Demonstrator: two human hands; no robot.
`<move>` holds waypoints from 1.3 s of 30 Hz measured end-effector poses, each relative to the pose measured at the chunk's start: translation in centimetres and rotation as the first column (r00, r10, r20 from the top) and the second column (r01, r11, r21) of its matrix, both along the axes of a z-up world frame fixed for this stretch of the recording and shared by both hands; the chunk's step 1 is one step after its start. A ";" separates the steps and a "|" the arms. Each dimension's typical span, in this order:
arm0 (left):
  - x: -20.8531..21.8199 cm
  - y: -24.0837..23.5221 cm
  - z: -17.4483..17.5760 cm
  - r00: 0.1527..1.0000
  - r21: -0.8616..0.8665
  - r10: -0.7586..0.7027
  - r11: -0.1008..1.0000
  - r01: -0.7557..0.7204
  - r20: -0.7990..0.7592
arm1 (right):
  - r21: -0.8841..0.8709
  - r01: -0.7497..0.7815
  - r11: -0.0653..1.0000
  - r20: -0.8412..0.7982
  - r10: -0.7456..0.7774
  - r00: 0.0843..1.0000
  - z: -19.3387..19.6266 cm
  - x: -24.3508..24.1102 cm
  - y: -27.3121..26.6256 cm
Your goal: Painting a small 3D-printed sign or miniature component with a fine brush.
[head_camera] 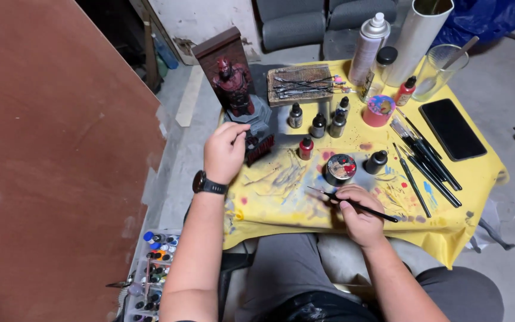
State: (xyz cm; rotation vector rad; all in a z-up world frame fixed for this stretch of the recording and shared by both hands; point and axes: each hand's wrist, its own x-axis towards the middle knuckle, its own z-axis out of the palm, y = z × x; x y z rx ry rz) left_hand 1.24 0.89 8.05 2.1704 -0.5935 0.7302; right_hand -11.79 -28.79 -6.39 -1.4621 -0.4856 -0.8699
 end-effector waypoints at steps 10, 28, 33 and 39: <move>6.2 2.2 1.2 0.998 0.252 0.060 0.966 -0.054 -0.013 | -0.013 0.002 1.000 0.006 -0.002 1.000 -1.2 0.2 -0.3; 8.7 2.0 0.4 0.992 0.355 0.068 0.935 -0.025 -0.110 | -0.024 -0.011 1.000 -0.178 0.006 0.984 -0.3 -1.2 0.0; 8.4 2.1 0.3 0.988 0.311 0.071 0.950 -0.025 -0.137 | -0.046 -0.002 0.999 -0.172 -0.006 0.985 -0.1 -1.0 0.0; 9.0 2.6 -0.7 0.989 0.320 0.098 0.945 -0.059 -0.106 | 0.020 -0.020 1.000 -0.016 0.020 1.000 -1.1 0.3 -0.2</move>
